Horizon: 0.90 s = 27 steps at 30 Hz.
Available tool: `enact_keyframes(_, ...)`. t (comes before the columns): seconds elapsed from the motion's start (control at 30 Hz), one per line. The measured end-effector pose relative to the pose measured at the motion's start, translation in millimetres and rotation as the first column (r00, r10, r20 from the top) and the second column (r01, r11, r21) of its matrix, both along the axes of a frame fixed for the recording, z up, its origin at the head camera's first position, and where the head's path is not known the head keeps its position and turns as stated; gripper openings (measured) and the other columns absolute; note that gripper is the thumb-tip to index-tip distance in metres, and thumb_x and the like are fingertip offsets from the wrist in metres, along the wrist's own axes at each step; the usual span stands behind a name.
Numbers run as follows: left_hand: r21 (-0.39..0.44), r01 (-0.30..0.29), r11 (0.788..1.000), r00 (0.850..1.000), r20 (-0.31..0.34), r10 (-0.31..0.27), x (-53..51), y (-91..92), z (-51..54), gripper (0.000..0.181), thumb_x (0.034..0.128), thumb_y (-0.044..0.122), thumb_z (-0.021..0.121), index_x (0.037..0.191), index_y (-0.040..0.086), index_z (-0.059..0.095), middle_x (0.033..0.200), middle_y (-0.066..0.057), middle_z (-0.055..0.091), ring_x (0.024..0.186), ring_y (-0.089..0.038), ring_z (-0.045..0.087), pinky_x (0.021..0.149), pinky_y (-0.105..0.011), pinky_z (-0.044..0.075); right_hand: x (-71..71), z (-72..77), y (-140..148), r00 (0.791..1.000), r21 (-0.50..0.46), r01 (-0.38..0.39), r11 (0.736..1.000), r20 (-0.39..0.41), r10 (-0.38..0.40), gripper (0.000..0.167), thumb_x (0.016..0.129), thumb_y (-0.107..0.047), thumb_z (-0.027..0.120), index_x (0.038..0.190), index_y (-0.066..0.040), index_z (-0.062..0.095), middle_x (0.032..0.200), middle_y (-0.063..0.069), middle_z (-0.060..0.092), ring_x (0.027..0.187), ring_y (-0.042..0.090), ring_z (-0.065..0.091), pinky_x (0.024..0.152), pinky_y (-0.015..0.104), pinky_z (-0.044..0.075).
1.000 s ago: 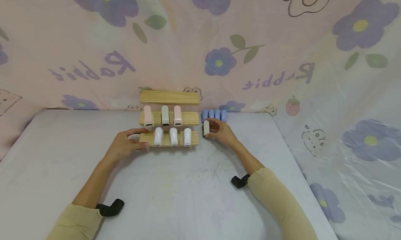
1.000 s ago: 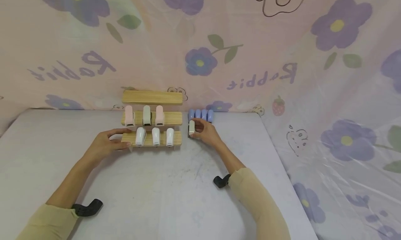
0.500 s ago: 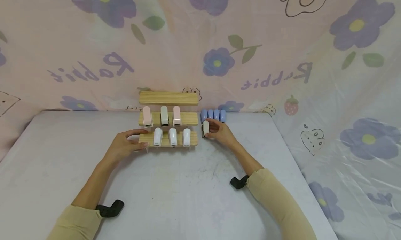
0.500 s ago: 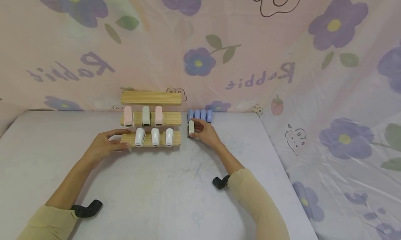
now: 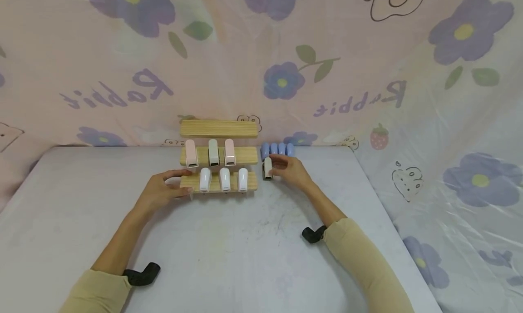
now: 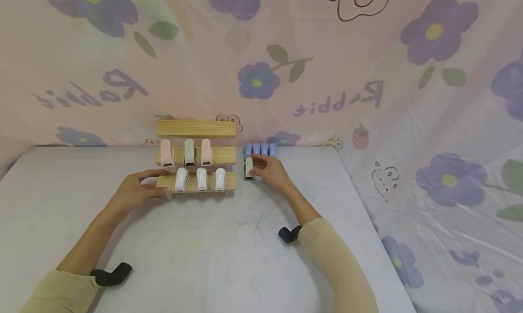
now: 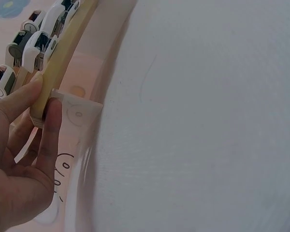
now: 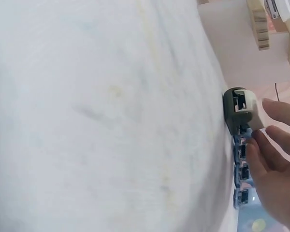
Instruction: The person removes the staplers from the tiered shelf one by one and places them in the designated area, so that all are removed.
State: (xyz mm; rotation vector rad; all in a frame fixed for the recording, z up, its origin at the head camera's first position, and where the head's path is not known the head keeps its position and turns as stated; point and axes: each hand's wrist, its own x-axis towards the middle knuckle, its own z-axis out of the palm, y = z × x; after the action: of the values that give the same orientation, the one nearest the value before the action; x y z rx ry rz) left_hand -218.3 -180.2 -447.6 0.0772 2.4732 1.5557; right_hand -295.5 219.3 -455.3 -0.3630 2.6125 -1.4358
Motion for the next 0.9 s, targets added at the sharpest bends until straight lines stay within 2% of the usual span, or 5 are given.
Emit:
enact_keyframes(0.23, -0.001, -0.006, 1.0, 1.0, 0.008, 0.006, 0.6, 0.6, -0.2, 0.069, 0.0814, 0.036, 0.083, 0.14, 0.012, 0.057, 0.119, -0.022, 0.068, 0.097, -0.018, 0.067, 0.08, -0.032, 0.048, -2.5, 7.0, 2, 0.998, -0.098, -0.049, 0.994, -0.032, 0.046, 0.05, 0.092, -0.014, 0.072, 0.14, -0.006, 0.056, 0.138, 0.009, 0.059, 0.129, 0.026, 0.053, 0.101, 0.036, 0.046)
enact_keyframes(0.37, 0.0, -0.007, 1.0, 1.0, 0.01, 0.007, -0.4, 0.5, -0.2, 0.07, 0.0811, 0.037, 0.084, 0.141, 0.011, 0.056, 0.12, -0.023, 0.067, 0.101, -0.02, 0.067, 0.08, -0.031, 0.049, -3.2, 11.4, 2, 0.997, -0.155, -0.057, 0.986, -0.066, 0.048, 0.049, 0.093, -0.011, 0.071, 0.139, -0.004, 0.057, 0.138, 0.013, 0.058, 0.128, 0.029, 0.054, 0.098, 0.03, 0.048)
enact_keyframes(0.6, -0.008, -0.008, 1.0, 1.0, 0.004, 0.008, -2.0, -0.6, -0.6, 0.07, 0.0802, 0.038, 0.084, 0.14, 0.012, 0.057, 0.114, -0.02, 0.07, 0.099, -0.02, 0.067, 0.081, -0.032, 0.048, 3.3, 33.4, -8, 0.991, -0.355, -0.087, 0.931, -0.128, 0.044, 0.047, 0.089, 0.009, 0.068, 0.134, 0.014, 0.052, 0.133, 0.035, 0.053, 0.123, 0.052, 0.049, 0.095, 0.025, 0.049)
enact_keyframes(0.77, -0.022, -0.007, 1.0, 1.0, -0.001, 0.007, -1.4, -0.4, -0.3, 0.07, 0.0802, 0.038, 0.084, 0.14, 0.012, 0.057, 0.113, -0.019, 0.071, 0.097, -0.018, 0.067, 0.081, -0.032, 0.047, 17.3, 54.3, -18, 0.984, -0.367, -0.101, 0.925, -0.174, 0.038, 0.045, 0.089, 0.012, 0.067, 0.131, 0.017, 0.053, 0.13, 0.037, 0.053, 0.121, 0.054, 0.049, 0.093, 0.024, 0.049)
enact_keyframes(0.9, -0.024, -0.009, 1.0, 1.0, 0.001, 0.009, -0.6, 0.3, 0.4, 0.07, 0.0809, 0.037, 0.084, 0.14, 0.012, 0.057, 0.113, -0.02, 0.07, 0.097, -0.019, 0.067, 0.081, -0.032, 0.047, 22.0, 59.0, -22, 0.977, -0.377, -0.111, 0.92, -0.212, 0.031, 0.042, 0.09, 0.011, 0.066, 0.13, 0.016, 0.054, 0.131, 0.036, 0.053, 0.12, 0.052, 0.051, 0.093, 0.025, 0.05)
